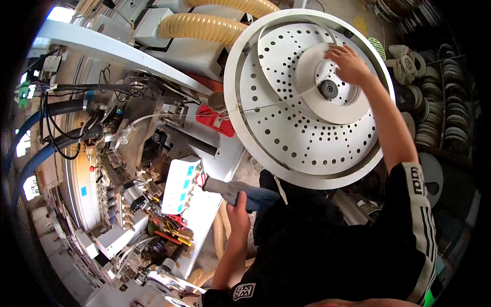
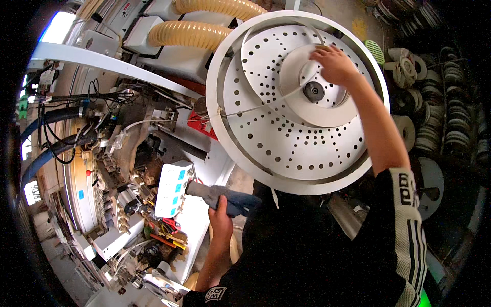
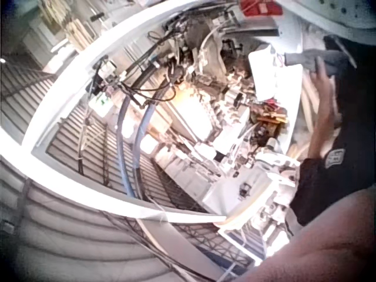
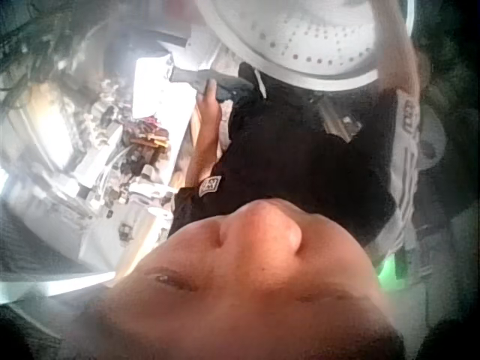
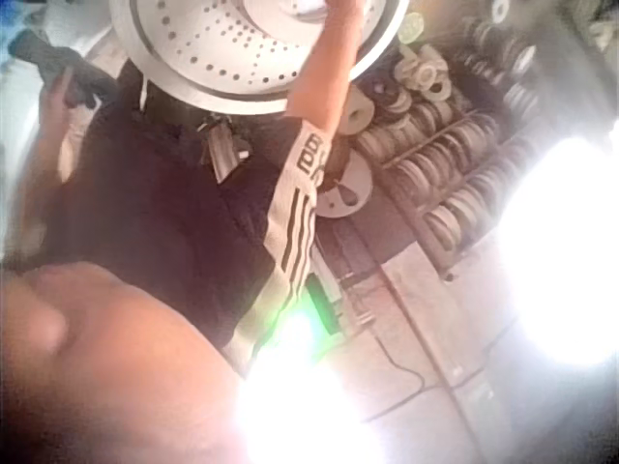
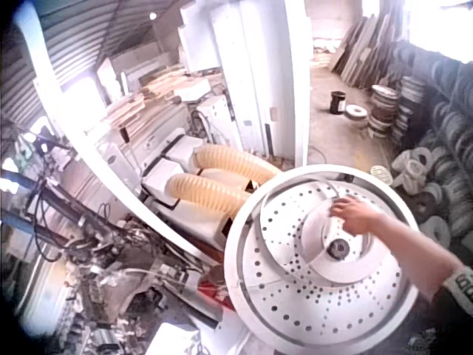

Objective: The person removes a component from an edge-banding machine, cleans it, and secures it back onto the machine using a white plastic strap.

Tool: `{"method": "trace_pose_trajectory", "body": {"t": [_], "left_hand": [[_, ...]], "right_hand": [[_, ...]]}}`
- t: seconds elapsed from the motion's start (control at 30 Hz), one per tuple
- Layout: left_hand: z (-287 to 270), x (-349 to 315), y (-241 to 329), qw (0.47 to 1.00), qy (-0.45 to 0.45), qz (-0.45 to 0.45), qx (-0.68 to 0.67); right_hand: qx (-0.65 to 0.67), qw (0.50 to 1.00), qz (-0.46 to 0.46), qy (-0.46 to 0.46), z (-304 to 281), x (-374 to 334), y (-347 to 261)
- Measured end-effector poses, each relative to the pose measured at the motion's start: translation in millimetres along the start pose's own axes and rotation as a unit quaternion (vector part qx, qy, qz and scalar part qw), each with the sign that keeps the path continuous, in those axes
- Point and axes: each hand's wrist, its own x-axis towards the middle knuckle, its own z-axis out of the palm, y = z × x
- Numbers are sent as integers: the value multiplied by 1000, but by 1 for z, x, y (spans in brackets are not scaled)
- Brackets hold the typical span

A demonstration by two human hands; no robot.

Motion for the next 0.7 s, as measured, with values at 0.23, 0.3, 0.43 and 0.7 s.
{"method": "trace_pose_trajectory", "body": {"t": [0.23, 0.3, 0.43, 0.7], "left_hand": [[-18, -7, -19, 998, 35, -55, 10], [-15, -5, -24, 998, 29, -51, 23], [-14, -1, -13, 994, -14, -32, 108], [-19, 8, -18, 997, 9, -8, 80]], "right_hand": [[-43, 991, 39, -124, -28, -52, 48], [-50, 988, 55, -136, -27, -85, 42], [22, 989, 66, -127, -17, -151, 23], [115, 977, 128, -125, -8, -220, -44]]}}
